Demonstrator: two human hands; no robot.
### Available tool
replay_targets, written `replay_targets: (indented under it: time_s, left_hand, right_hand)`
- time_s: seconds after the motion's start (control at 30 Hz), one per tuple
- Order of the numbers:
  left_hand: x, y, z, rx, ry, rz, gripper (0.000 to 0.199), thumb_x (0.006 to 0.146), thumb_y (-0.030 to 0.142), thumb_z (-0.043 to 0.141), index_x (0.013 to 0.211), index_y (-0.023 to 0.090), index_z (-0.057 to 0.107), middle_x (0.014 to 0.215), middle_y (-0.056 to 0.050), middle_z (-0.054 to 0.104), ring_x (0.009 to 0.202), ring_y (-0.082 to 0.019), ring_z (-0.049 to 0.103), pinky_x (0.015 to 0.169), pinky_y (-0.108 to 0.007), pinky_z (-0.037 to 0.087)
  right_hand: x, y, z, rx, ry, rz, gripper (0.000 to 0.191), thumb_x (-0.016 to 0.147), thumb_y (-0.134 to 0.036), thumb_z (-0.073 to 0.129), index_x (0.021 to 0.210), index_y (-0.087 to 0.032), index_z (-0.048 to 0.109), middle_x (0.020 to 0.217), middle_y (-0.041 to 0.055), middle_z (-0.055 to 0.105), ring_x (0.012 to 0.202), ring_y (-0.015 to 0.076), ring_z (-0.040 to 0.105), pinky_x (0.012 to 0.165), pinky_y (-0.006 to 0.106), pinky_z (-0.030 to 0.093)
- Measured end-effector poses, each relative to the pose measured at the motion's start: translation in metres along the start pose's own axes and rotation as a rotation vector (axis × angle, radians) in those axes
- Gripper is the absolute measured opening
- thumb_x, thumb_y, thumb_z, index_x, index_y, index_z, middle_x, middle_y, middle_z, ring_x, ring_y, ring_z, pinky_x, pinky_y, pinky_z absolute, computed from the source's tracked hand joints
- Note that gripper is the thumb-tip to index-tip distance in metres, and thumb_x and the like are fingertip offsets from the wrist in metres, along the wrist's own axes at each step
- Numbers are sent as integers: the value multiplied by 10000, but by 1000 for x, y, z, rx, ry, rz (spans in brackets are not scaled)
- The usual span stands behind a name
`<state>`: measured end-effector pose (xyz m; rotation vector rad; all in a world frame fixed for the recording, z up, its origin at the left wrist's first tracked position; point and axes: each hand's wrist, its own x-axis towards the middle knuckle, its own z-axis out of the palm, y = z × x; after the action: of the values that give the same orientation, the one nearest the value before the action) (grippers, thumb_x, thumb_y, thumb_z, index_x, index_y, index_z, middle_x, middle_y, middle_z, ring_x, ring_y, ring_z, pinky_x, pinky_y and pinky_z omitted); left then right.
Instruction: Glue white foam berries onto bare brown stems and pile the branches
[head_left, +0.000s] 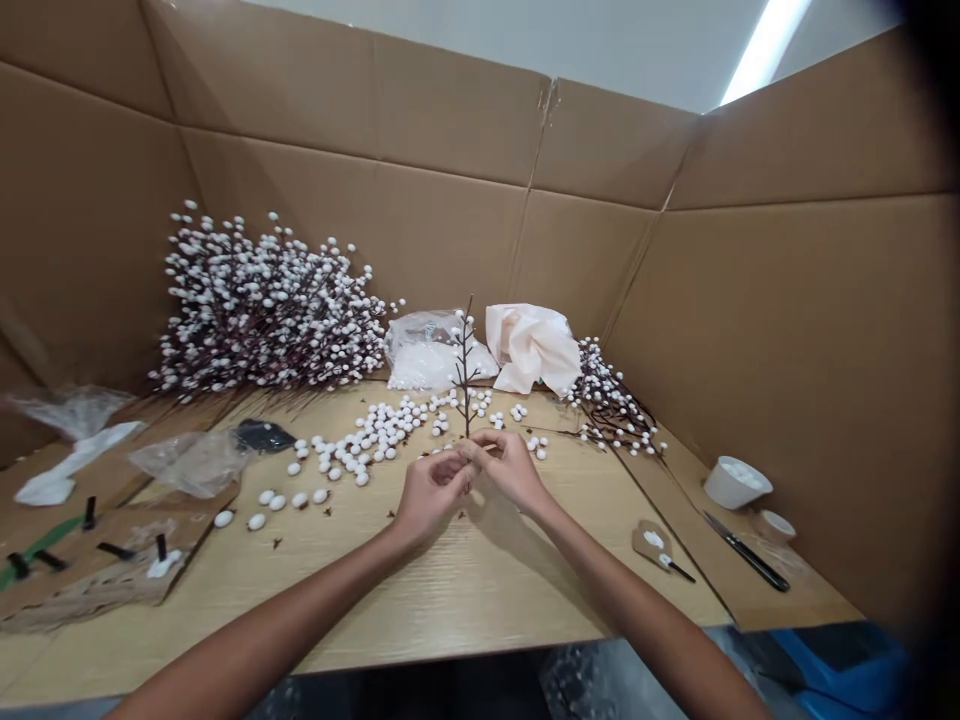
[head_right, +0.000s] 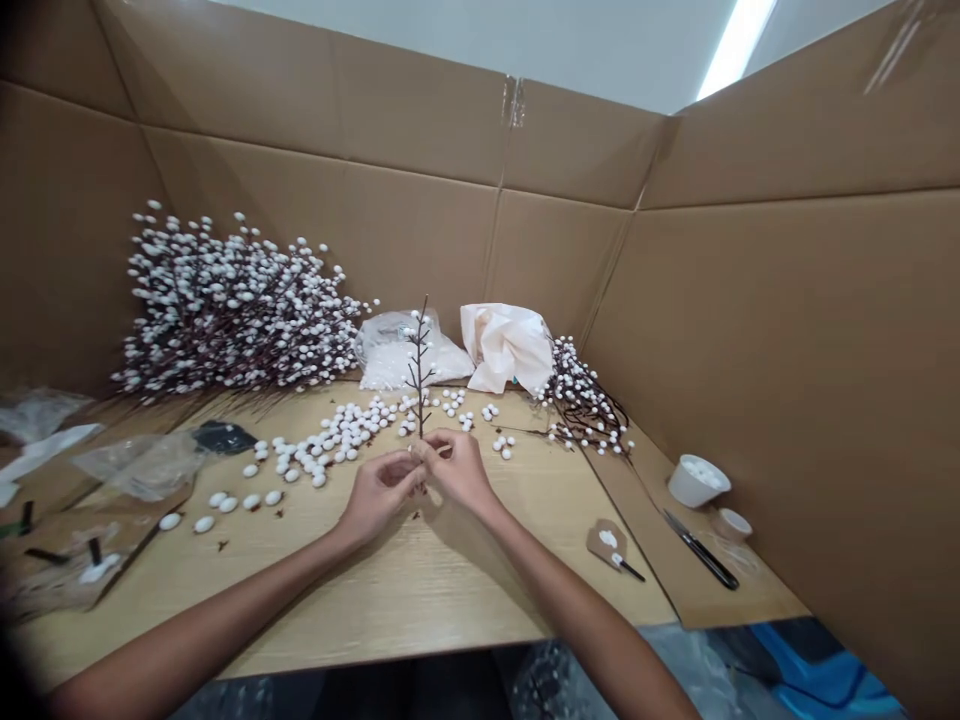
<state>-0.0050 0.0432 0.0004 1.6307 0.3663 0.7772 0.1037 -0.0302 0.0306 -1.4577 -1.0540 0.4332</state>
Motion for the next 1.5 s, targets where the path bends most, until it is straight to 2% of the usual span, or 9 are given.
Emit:
replay_targets:
  time_s: [0.27,0.47,0.7,0.97,1.1,1.2,1.3,1.4,1.5]
  left_hand:
    - [15,10,-16,-65,117,30,238,701,302,712,795,158,547,750,8,564,645,-100,547,598,-196,451]
    - [20,20,-21,-238,36,-36,255,703,333,724,834,165,584,776,5,558,662,-94,531,598,-189,432]
    - [20,26,-20,5,-29,43,204,745,352,682,776,150,686,753,-28,628,679,-126,546,625,-221,426]
    - [20,24,-18,101,73,99,206,752,358,670,743,153,684,717,-21,629,667,-131,549,606,-223,426]
    - [23,31,-19,129,129,148,199,769,324,661,673,149,654,624,3,573,584,-98,491,556,-209,389]
    - [27,46,-23,145,176,208,204,767,320,666,660,146,650,574,16,531,520,-80,442,492,-202,349]
    - [33,72,-25,174,155,294,192,754,322,683,684,144,666,591,9,544,509,-76,459,463,-194,353]
    - [40,107,-20,179,97,388,176,750,313,692,709,143,685,630,-3,578,509,-72,483,463,-189,384]
    - [50,141,-9,149,38,480,185,739,316,705,677,142,690,577,6,559,505,-72,487,461,-183,402]
  right_hand:
    - [8,12,-8,88,52,-76,201,755,-328,605,746,-142,683,725,52,683,650,149,591,629,253,455]
    - [-6,13,-1,135,1,-68,188,762,-323,619,758,-158,710,706,37,682,647,148,599,616,245,457]
    - [-12,14,7,143,-49,-100,173,783,-302,618,784,-168,728,746,37,702,720,164,635,679,259,473]
    - [-13,12,13,127,-63,-91,193,800,-286,590,813,-150,726,771,48,703,724,156,626,690,263,468]
    - [-6,14,4,168,-128,-74,237,814,-353,579,821,-156,711,768,41,695,726,154,624,682,259,466]
    - [3,20,-6,97,-81,-52,317,835,-418,537,799,-146,695,754,51,684,704,155,608,662,265,454]
    - [11,28,-9,-81,-75,-28,275,834,-374,538,858,-140,682,796,59,683,695,146,589,648,258,432]
    - [16,34,-1,-233,-153,-20,228,790,-311,584,907,-134,669,732,37,657,640,128,555,604,239,398]
    - [20,39,11,-263,-188,-17,197,709,-272,657,849,-132,660,644,4,614,587,112,521,557,222,362]
